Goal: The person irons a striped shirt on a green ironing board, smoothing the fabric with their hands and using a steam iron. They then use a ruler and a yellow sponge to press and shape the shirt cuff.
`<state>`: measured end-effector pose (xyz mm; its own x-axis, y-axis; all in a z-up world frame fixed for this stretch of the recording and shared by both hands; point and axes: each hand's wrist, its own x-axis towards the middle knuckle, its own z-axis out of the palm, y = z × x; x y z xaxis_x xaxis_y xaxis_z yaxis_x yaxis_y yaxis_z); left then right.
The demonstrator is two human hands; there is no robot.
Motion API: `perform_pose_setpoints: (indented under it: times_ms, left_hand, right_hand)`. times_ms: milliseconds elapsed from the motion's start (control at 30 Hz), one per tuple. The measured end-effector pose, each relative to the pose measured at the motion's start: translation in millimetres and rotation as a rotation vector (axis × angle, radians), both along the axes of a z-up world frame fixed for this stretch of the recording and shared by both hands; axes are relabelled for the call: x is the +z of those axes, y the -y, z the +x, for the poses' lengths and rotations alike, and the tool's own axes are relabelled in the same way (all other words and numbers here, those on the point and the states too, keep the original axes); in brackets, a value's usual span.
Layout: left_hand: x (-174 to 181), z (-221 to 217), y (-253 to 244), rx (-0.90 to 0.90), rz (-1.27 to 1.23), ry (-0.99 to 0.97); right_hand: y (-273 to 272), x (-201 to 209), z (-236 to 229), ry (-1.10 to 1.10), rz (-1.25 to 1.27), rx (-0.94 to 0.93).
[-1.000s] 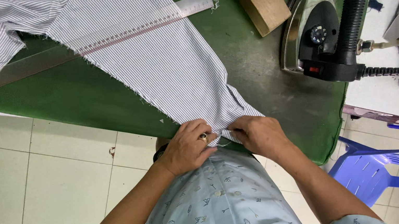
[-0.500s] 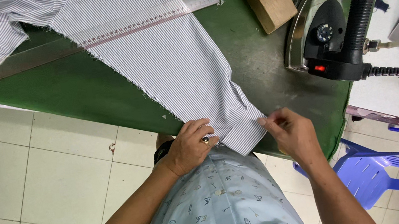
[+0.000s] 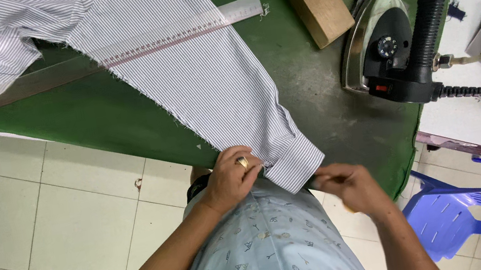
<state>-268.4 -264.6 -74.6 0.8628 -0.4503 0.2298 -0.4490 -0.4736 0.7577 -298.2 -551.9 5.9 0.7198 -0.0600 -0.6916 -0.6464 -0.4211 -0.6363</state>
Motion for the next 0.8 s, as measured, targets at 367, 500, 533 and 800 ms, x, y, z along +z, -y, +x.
perform_pose_setpoints:
  times_ms: [367, 500, 533, 800]
  left_hand:
    - [49, 13, -1, 0.025, -0.098, -0.264]
    - [25, 7, 2, 0.077, -0.116, -0.244]
    - [22, 6, 2, 0.100, -0.115, -0.232]
    - [11, 2, 0, 0.138, -0.154, -0.257]
  right_hand:
    - [-71, 65, 59, 0.208, -0.068, 0.283]
    - [-71, 55, 66, 0.182, -0.050, 0.386]
    - [-69, 53, 65, 0.183, -0.049, 0.391]
    - [-60, 44, 55, 0.230, -0.025, 0.389]
